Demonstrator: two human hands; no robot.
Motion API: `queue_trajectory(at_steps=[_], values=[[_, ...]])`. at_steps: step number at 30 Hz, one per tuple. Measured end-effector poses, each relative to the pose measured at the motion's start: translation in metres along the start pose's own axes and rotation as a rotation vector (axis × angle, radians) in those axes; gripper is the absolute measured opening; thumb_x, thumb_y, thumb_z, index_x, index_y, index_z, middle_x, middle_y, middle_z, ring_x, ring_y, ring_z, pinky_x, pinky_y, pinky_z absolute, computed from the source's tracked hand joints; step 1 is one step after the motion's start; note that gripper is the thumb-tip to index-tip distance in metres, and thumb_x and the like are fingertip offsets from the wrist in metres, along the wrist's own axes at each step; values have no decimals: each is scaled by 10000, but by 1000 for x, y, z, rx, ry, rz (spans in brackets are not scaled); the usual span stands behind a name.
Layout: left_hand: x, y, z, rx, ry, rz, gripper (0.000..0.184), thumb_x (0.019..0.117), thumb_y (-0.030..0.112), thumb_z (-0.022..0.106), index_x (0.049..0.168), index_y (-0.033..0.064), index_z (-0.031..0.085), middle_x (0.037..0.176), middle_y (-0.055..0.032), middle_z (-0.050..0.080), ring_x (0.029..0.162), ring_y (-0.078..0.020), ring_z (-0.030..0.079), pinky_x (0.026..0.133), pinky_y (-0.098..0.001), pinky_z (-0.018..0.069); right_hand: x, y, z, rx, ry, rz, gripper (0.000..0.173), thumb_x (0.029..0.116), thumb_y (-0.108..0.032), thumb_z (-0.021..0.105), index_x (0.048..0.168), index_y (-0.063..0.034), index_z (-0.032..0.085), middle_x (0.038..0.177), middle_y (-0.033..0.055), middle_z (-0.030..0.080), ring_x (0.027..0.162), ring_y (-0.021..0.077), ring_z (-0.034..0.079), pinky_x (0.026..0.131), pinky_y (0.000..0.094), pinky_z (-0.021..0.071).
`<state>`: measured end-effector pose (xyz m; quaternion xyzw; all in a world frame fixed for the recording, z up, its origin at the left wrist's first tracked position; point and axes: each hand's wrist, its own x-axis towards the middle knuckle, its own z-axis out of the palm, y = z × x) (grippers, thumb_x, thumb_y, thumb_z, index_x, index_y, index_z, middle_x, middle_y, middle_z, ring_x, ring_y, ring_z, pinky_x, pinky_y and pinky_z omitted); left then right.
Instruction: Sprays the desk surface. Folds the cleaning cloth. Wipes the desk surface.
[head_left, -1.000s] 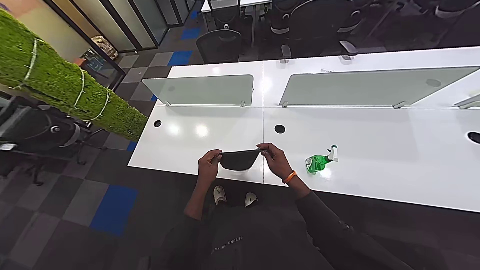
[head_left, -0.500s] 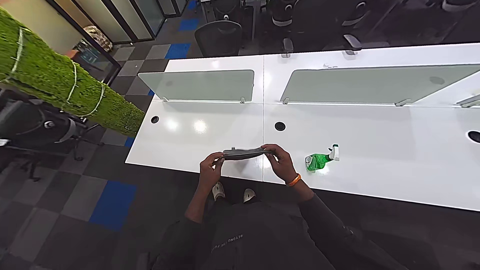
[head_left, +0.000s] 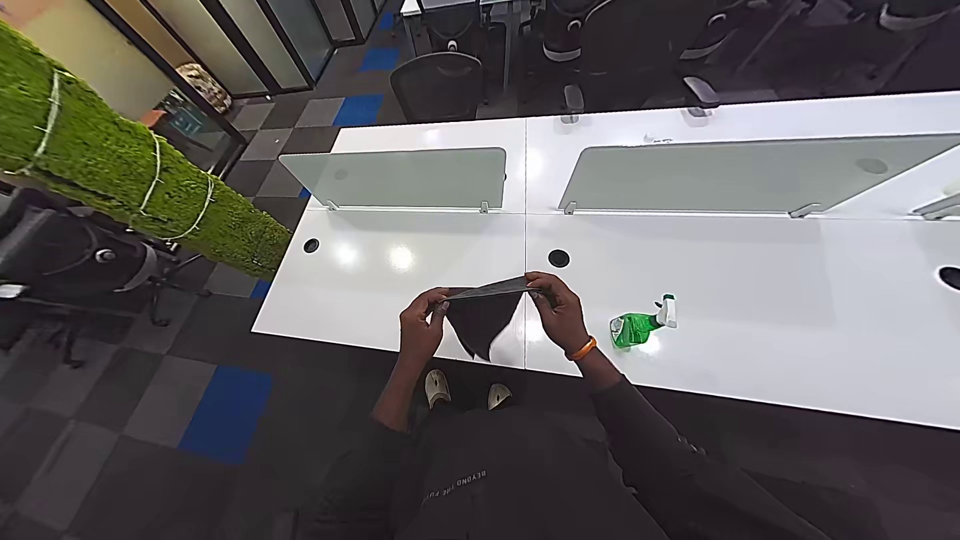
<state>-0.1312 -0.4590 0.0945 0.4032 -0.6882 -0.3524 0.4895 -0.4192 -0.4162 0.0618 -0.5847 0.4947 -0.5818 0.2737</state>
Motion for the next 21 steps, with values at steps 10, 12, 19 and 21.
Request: queue_trajectory(at_steps=[10, 12, 19, 21], values=[[-88, -48, -9, 217, -107, -182, 218, 1002, 70, 620, 1175, -25, 713, 1181, -126, 743, 1033, -142, 733, 946, -324, 610, -81, 46, 14, -68, -176, 53, 186, 1007, -78, 578, 1115, -9, 713, 1230, 125, 708, 1166, 185, 679, 996, 352, 581], [-105, -57, -12, 259, -172, -298, 228, 1009, 106, 615, 1183, 6, 722, 1152, -98, 753, 989, -112, 733, 923, -304, 607, -101, 54, 17, -115, -238, 168, 204, 1010, -97, 589, 1162, -32, 709, 1172, 91, 724, 1050, 135, 700, 914, 307, 594], [-109, -120, -14, 303, -477, -637, 234, 1020, 204, 601, 1152, 60, 730, 1064, -89, 750, 937, -147, 718, 902, -349, 589, -103, 89, 32, -272, -556, 649, 238, 1032, -202, 560, 1189, -63, 672, 1051, 116, 721, 862, 202, 708, 836, 395, 593], [-95, -137, -11, 292, -553, -725, 242, 1026, 220, 601, 1156, 48, 713, 1059, -106, 745, 929, -171, 719, 899, -376, 590, -87, 104, 39, -285, -607, 711, 254, 1033, -215, 560, 1201, -60, 670, 1071, 126, 720, 893, 223, 712, 859, 422, 587]])
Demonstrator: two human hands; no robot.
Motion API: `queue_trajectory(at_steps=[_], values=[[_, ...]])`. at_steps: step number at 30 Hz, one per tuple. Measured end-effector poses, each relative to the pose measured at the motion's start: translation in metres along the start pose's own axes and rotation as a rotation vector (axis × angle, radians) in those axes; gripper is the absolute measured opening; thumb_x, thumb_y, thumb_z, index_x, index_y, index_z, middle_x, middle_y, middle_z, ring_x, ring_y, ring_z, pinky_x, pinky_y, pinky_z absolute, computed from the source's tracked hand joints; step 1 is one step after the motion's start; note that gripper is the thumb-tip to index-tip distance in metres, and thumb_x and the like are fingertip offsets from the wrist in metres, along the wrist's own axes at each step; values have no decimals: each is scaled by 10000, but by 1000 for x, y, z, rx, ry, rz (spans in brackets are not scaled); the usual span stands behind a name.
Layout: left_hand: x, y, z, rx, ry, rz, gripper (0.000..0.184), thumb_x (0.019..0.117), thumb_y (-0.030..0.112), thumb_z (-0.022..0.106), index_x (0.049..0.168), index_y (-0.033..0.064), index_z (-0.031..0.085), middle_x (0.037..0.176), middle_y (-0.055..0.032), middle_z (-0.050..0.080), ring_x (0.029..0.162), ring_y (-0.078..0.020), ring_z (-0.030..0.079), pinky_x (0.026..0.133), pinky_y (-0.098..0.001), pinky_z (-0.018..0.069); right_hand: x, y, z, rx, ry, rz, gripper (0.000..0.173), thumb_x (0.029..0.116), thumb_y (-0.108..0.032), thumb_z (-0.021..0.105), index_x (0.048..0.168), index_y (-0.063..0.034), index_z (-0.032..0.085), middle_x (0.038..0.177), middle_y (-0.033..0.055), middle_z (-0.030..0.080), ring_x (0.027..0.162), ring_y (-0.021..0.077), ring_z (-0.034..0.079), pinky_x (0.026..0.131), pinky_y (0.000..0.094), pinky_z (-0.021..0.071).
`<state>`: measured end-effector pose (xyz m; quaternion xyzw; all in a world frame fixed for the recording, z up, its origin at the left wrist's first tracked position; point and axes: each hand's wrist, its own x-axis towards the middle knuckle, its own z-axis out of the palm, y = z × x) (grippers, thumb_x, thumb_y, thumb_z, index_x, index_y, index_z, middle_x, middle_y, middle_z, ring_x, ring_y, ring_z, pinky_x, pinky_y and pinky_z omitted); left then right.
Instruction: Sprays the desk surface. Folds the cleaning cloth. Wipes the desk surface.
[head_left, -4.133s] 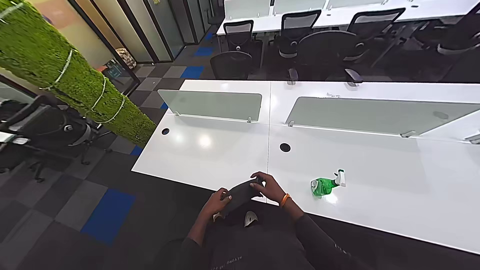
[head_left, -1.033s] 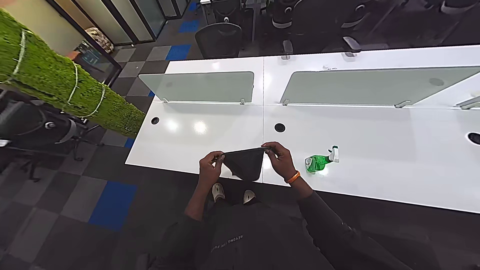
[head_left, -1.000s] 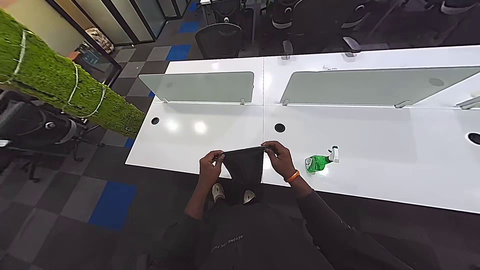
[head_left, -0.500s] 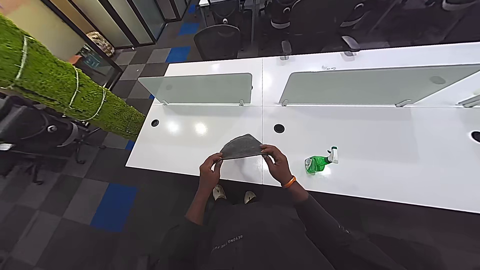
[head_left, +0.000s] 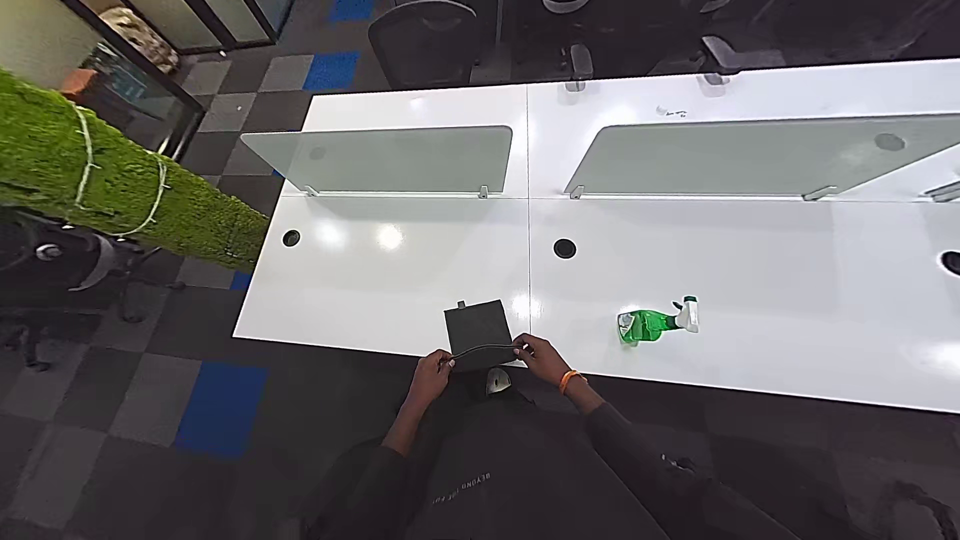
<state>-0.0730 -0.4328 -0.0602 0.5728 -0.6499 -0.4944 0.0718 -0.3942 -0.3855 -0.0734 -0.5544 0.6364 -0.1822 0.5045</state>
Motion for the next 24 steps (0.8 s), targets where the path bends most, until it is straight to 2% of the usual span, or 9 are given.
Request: queue_trajectory(at_steps=[4, 6, 9, 11, 14, 17, 20, 21, 24], values=[[53, -1, -13, -96, -66, -58, 281, 1030, 216, 607, 1179, -9, 682, 1078, -152, 733, 967, -208, 723, 922, -400, 591, 52, -13, -10, -8, 33, 32, 268, 1018, -194, 562, 1207, -38, 672, 1101, 149, 713, 893, 245, 703, 856, 446, 578], [83, -8, -19, -139, -54, -97, 307, 1028, 214, 606, 1207, -28, 664, 1080, -173, 723, 967, -228, 706, 920, -416, 572, 79, -19, -10, -35, 93, 76, 333, 1014, -159, 559, 1321, -49, 624, 1271, 164, 675, 1018, 266, 710, 926, 448, 579], [123, -24, -29, -119, -59, -222, 473, 1031, 212, 603, 1435, -18, 516, 1351, -230, 639, 1211, -301, 669, 1058, -465, 539, 113, -30, -12, -186, 150, 192, 562, 987, -128, 588, 1531, -98, 451, 1550, 158, 494, 1325, 318, 588, 1109, 485, 491], [136, -35, -36, -20, -94, -280, 616, 1020, 254, 615, 1542, 7, 401, 1469, -247, 552, 1325, -346, 591, 1122, -508, 479, 125, -35, -4, -295, 141, 246, 589, 969, -128, 606, 1537, -113, 449, 1578, 149, 466, 1367, 351, 546, 1120, 527, 468], [145, -52, -43, 90, -139, -272, 678, 1005, 276, 617, 1575, 16, 359, 1529, -243, 498, 1409, -359, 514, 1184, -523, 411, 136, -28, 23, -435, -12, 226, 551, 965, -122, 613, 1505, -119, 504, 1573, 164, 466, 1384, 388, 517, 1090, 565, 478], [145, -68, -45, 170, -170, -227, 662, 998, 250, 604, 1575, 22, 373, 1584, -207, 451, 1475, -313, 445, 1231, -481, 355, 138, -19, 65, -512, -157, 191, 626, 958, -193, 674, 1551, -191, 470, 1648, 182, 354, 1492, 441, 361, 1130, 618, 416], [146, -78, -46, 319, -218, -199, 667, 981, 234, 607, 1583, 59, 379, 1609, -192, 415, 1489, -334, 415, 1220, -505, 363, 142, -25, 101, -607, -272, 315, 871, 930, -386, 724, 1650, -335, 236, 1736, 183, 50, 1560, 519, 105, 1145, 747, 295], [147, -80, -46, 386, -248, -192, 673, 978, 233, 609, 1591, 82, 376, 1632, -190, 381, 1501, -359, 388, 1207, -537, 367, 146, -24, 109, -637, -271, 345, 926, 912, -416, 737, 1657, -354, 192, 1738, 186, -10, 1560, 534, 56, 1138, 777, 264], [148, -80, -50, 564, -335, -150, 679, 972, 224, 621, 1601, 151, 378, 1684, -166, 289, 1542, -418, 275, 1177, -638, 343, 162, -20, 115, -656, -198, 364, 954, 899, -424, 751, 1657, -387, 174, 1742, 167, -36, 1565, 530, 8, 1144, 804, 202]])
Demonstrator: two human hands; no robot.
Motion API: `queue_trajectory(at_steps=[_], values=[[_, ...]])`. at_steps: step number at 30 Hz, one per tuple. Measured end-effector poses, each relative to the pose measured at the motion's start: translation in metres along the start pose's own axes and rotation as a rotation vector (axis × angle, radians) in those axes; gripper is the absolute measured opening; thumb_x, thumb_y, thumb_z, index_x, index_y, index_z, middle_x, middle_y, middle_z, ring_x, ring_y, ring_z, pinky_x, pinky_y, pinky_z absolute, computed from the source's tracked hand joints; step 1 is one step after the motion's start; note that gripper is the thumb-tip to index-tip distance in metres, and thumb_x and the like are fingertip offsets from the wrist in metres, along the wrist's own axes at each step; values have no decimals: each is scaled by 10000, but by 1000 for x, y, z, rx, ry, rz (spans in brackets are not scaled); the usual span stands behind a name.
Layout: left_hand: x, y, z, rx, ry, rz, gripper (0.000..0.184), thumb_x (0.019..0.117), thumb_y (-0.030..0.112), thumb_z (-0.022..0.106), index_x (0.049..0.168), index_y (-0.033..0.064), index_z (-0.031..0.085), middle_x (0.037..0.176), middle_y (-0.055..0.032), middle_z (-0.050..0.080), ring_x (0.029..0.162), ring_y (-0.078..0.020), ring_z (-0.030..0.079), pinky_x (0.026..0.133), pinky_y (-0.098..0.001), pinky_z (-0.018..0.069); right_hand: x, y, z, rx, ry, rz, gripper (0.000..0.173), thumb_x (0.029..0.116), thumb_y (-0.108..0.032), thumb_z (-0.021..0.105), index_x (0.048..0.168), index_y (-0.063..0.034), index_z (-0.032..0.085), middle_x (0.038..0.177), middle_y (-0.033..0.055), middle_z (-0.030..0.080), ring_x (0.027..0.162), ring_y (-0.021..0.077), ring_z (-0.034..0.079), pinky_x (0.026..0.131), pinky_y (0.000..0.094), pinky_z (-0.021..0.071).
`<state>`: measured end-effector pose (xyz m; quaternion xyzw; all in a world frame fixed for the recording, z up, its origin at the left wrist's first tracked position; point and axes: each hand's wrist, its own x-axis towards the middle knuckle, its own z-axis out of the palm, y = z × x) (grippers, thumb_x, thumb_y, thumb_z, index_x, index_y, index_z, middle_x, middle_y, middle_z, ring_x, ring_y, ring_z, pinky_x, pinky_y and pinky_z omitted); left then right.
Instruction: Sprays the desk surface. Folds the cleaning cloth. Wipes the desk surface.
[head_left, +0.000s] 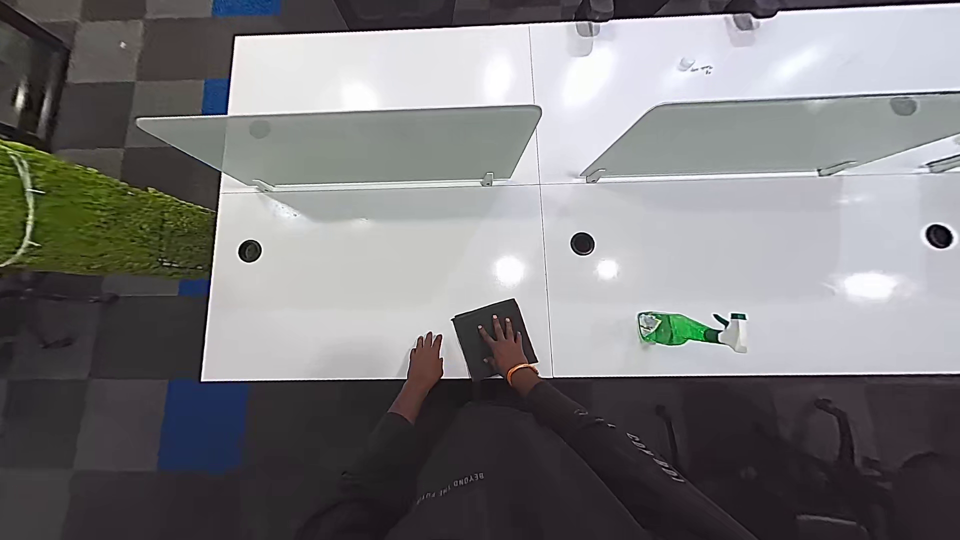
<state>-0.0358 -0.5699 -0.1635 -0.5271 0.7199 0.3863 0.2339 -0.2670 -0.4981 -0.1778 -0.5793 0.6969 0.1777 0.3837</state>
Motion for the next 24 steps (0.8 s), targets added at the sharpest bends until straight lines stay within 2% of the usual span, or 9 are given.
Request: queue_trajectory(at_steps=[4, 6, 8, 11, 14, 17, 20, 22, 24], values=[[0, -1, -5, 80, -54, 45, 666, 981, 222, 608, 1603, 171, 375, 1700, -162, 248, 1556, -434, 226, 1173, -659, 326, 24, 15, -23, 19, 53, 7, 927, 886, -272, 761, 1638, -411, 238, 1753, 106, -1, 1579, 489, 20, 1154, 792, 203], [-2, -3, -6, 95, -54, 63, 657, 977, 224, 616, 1592, 155, 393, 1687, -174, 274, 1546, -440, 250, 1164, -660, 340, 33, 35, -35, 51, 141, -2, 886, 846, -67, 715, 1600, -378, 369, 1746, 67, 131, 1580, 454, 121, 1152, 758, 266], [-5, -6, -8, 102, -59, 65, 651, 983, 229, 614, 1590, 147, 394, 1684, -178, 280, 1544, -436, 257, 1164, -655, 343, 36, 63, -49, 65, 207, 41, 860, 834, 33, 660, 1581, -322, 425, 1726, 67, 219, 1567, 438, 201, 1138, 704, 346], [-13, -16, -8, 99, -54, 51, 650, 989, 236, 608, 1593, 142, 387, 1687, -165, 280, 1546, -415, 268, 1168, -638, 350, 33, 111, -65, 125, 282, 216, 844, 827, 37, 669, 1582, -257, 433, 1706, 122, 257, 1540, 473, 249, 1089, 682, 429], [-20, -24, -2, 88, -46, 25, 656, 985, 226, 611, 1594, 136, 383, 1686, -163, 282, 1541, -406, 286, 1160, -627, 369, 30, 149, -75, 210, 337, 407, 787, 861, 12, 634, 1581, -237, 437, 1696, 149, 274, 1509, 480, 318, 1074, 663, 456], [-26, -24, 7, 100, -41, 1, 654, 995, 213, 593, 1601, 123, 363, 1690, -150, 279, 1543, -387, 292, 1162, -615, 374, 29, 145, -85, 232, 317, 461, 707, 898, -43, 623, 1565, -214, 464, 1676, 175, 308, 1468, 491, 384, 1054, 663, 470], [-30, -8, 16, 117, -33, -7, 659, 1001, 194, 581, 1609, 115, 342, 1693, -139, 279, 1546, -376, 290, 1169, -608, 367, 22, 102, -72, 184, 296, 278, 683, 888, -33, 647, 1538, -180, 499, 1660, 177, 338, 1470, 509, 362, 998, 708, 489], [-32, 6, 22, 128, -23, -4, 672, 1002, 190, 578, 1615, 96, 320, 1693, -150, 274, 1547, -385, 284, 1175, -609, 356, 9, 58, -45, 110, 235, 65, 625, 927, -45, 622, 1527, -178, 510, 1684, 136, 306, 1507, 495, 303, 984, 701, 499], [-36, 21, 29, 135, -17, -6, 692, 991, 186, 589, 1615, 76, 310, 1696, -156, 264, 1551, -391, 271, 1180, -623, 335, -7, 21, -3, 68, 184, -180, 542, 929, -12, 627, 1447, -170, 597, 1665, 95, 362, 1526, 460, 289, 1019, 705, 462]])
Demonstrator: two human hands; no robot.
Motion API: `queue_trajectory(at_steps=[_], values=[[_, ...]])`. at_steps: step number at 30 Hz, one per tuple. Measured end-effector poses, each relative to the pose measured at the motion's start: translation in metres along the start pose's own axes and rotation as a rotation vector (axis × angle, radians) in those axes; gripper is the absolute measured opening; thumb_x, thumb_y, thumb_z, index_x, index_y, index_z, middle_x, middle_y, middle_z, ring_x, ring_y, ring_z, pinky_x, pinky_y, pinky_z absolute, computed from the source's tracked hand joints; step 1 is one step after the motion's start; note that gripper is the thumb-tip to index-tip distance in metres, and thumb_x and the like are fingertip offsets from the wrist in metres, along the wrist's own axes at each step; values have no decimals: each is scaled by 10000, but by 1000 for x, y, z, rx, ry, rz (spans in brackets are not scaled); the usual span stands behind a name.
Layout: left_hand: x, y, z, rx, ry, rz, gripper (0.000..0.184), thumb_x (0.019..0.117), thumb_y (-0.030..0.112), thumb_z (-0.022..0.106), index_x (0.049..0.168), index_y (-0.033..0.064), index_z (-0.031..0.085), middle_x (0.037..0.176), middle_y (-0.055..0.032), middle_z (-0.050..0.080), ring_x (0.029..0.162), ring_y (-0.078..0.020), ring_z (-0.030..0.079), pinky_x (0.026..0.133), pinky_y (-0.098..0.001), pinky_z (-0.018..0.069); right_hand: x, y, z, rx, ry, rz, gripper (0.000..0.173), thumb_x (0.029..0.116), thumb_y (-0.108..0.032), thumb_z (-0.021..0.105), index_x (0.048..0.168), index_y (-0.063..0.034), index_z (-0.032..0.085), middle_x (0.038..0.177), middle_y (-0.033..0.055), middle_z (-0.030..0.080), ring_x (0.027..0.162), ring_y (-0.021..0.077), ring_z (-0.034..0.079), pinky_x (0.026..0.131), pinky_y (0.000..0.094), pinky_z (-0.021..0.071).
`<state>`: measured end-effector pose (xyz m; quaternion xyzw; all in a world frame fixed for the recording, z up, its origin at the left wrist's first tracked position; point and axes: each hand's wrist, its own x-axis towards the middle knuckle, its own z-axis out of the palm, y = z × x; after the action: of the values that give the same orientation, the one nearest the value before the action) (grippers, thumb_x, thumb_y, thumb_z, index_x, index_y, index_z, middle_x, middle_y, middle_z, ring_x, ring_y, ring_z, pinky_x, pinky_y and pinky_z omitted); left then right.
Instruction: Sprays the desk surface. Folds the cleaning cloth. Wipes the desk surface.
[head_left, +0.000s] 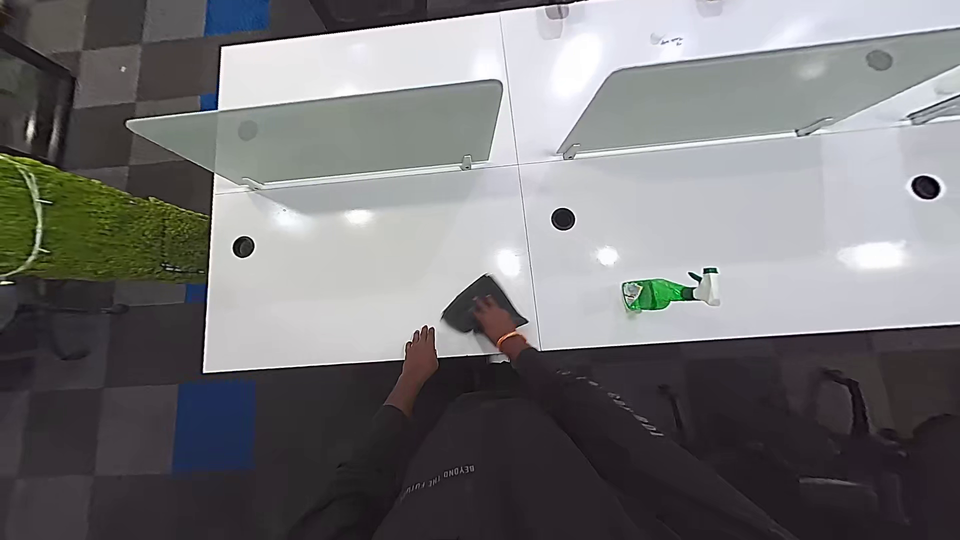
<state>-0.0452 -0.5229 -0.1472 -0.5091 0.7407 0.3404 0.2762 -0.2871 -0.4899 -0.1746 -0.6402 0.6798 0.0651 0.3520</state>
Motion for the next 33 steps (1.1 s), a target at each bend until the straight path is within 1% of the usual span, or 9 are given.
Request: queue_trajectory(at_steps=[4, 7, 12, 16, 21, 24, 27, 30, 33], values=[[-4, 31, 10, 26, 8, -6, 710, 974, 212, 596, 1610, 64, 316, 1697, -143, 267, 1557, -381, 258, 1192, -638, 301, -46, -12, 53, -21, -138, -283, 460, 987, 22, 519, 1368, -191, 663, 1651, 7, 404, 1565, 359, 255, 1191, 677, 283], [-8, 44, 23, 71, -36, 8, 722, 969, 173, 597, 1618, 70, 298, 1709, -140, 235, 1563, -396, 236, 1190, -657, 293, -81, 47, 61, -16, -38, -281, 463, 943, 21, 597, 1336, -205, 691, 1614, -1, 462, 1545, 329, 314, 1202, 635, 303], [-13, 52, 38, 66, -122, 17, 718, 990, 222, 599, 1625, 84, 294, 1705, -141, 250, 1533, -420, 299, 1165, -683, 321, -135, 168, 41, 35, 124, 96, 582, 886, 49, 617, 1390, -238, 663, 1634, 12, 432, 1549, 340, 305, 1203, 610, 319], [-11, 47, 42, 69, -160, 31, 746, 985, 249, 617, 1629, 86, 279, 1717, -141, 212, 1506, -420, 353, 1145, -624, 397, -144, 212, 25, 85, 229, 402, 580, 867, 63, 585, 1367, -216, 678, 1633, 7, 433, 1534, 337, 341, 1160, 575, 403], [-10, 45, 23, 47, -154, 46, 746, 988, 264, 616, 1635, 119, 275, 1672, -128, 338, 1459, -399, 436, 1146, -636, 385, -112, 169, 4, 169, 250, 547, 593, 903, 2, 580, 1454, -216, 604, 1656, 60, 390, 1521, 383, 349, 1133, 602, 430], [-1, 38, 13, 50, -134, 55, 755, 976, 248, 622, 1636, 123, 278, 1698, -133, 273, 1504, -423, 356, 1158, -659, 357, -79, 116, 3, 73, 158, 364, 637, 936, -15, 574, 1542, -196, 496, 1684, 124, 314, 1527, 446, 302, 1126, 618, 435], [8, 29, 5, 41, -106, 51, 762, 977, 260, 632, 1638, 125, 278, 1717, -139, 214, 1534, -431, 292, 1171, -660, 333, -52, 68, 15, 47, 71, 109, 471, 1025, -235, 557, 1494, -199, 560, 1680, 133, 324, 1550, 459, 236, 1197, 675, 287], [18, 17, -8, 20, -57, 34, 786, 952, 251, 664, 1636, 146, 291, 1721, -145, 192, 1542, -447, 260, 1174, -680, 315, -29, 40, 16, -20, -67, -84, 504, 1048, -496, 455, 1415, -201, 634, 1700, 81, 296, 1575, 418, 188, 1226, 681, 205], [32, 6, -21, 45, -16, 31, 833, 904, 209, 715, 1632, 171, 310, 1723, -162, 170, 1540, -483, 231, 1154, -708, 310, -14, 32, 1, -47, -147, -133, 519, 1050, -520, 439, 1241, -136, 732, 1669, 18, 372, 1585, 348, 201, 1244, 655, 184]])
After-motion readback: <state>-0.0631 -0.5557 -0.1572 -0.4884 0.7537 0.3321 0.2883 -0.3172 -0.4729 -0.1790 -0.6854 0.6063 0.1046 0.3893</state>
